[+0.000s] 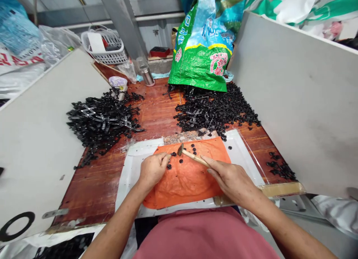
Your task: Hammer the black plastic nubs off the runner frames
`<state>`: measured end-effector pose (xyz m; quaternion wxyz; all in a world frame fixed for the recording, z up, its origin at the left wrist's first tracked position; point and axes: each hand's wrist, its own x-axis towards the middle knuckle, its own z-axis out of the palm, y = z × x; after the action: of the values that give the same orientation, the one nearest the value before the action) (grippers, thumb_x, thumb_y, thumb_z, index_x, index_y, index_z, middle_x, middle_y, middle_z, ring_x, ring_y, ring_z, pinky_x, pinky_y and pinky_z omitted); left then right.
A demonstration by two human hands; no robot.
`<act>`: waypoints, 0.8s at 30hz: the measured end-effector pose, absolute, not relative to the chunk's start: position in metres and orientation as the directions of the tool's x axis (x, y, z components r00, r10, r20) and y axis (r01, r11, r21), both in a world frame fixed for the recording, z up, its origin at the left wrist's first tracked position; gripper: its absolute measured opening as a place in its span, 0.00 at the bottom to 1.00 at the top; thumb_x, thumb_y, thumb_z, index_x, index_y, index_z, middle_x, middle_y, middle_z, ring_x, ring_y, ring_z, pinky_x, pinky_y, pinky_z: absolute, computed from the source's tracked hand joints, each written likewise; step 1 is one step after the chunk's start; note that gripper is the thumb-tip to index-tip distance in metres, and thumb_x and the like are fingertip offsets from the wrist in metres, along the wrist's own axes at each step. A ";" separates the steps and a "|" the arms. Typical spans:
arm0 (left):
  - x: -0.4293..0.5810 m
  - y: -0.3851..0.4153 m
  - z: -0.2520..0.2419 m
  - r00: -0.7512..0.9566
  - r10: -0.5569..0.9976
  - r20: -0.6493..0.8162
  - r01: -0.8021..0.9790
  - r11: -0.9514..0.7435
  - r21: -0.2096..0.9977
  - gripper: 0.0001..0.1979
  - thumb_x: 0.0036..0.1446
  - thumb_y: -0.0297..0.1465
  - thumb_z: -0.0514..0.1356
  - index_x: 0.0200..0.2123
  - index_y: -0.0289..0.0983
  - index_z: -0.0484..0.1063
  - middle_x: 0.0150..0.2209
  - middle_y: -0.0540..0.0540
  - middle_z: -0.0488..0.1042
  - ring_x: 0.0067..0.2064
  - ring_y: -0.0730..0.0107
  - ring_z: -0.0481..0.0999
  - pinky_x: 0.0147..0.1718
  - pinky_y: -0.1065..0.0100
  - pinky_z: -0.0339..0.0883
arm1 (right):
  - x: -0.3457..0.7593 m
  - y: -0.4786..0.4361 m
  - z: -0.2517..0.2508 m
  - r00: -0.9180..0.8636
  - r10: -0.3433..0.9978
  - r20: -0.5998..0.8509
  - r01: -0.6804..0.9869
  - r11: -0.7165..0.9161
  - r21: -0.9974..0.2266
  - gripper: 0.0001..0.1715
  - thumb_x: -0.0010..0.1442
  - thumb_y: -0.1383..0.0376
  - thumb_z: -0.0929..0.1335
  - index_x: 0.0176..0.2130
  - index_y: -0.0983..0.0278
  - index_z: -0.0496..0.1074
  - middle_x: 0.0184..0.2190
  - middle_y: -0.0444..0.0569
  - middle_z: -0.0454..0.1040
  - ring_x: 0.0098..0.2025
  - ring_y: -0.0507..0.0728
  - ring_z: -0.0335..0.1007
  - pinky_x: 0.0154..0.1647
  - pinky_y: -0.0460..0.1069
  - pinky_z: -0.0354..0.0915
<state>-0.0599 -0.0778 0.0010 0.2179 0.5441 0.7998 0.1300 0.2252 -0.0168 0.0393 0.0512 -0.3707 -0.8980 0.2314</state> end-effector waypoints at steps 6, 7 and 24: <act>-0.062 -0.077 -0.003 -0.294 0.933 -0.208 0.805 0.359 0.473 0.20 0.66 0.41 0.49 0.26 0.40 0.70 0.27 0.48 0.76 0.31 0.65 0.73 0.30 0.67 0.48 | 0.206 -0.014 0.028 -0.758 0.652 0.018 0.590 0.697 -0.407 0.33 0.75 0.63 0.59 0.73 0.48 0.49 0.43 0.46 0.79 0.39 0.58 0.77 0.37 0.50 0.66; -0.063 -0.077 -0.003 -0.297 0.932 -0.207 0.805 0.361 0.471 0.20 0.66 0.41 0.49 0.26 0.40 0.69 0.27 0.48 0.76 0.30 0.66 0.72 0.30 0.67 0.48 | 0.204 -0.014 0.027 -0.766 0.643 -0.007 0.594 0.704 -0.390 0.32 0.74 0.63 0.59 0.73 0.48 0.51 0.42 0.46 0.79 0.38 0.58 0.77 0.36 0.50 0.66; -0.064 -0.084 -0.010 -0.334 0.922 -0.199 0.711 0.384 0.588 0.17 0.67 0.41 0.48 0.34 0.41 0.72 0.30 0.48 0.76 0.35 0.62 0.73 0.34 0.65 0.55 | 0.193 -0.007 0.022 -0.731 0.677 -0.080 0.641 0.643 -0.419 0.31 0.73 0.63 0.60 0.72 0.48 0.55 0.41 0.47 0.81 0.40 0.60 0.77 0.37 0.50 0.64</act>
<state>-0.0643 -0.0836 -0.0098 0.2585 0.5162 0.7908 0.2033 0.1926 -0.0072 0.0224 0.0421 -0.3640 -0.9054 0.2144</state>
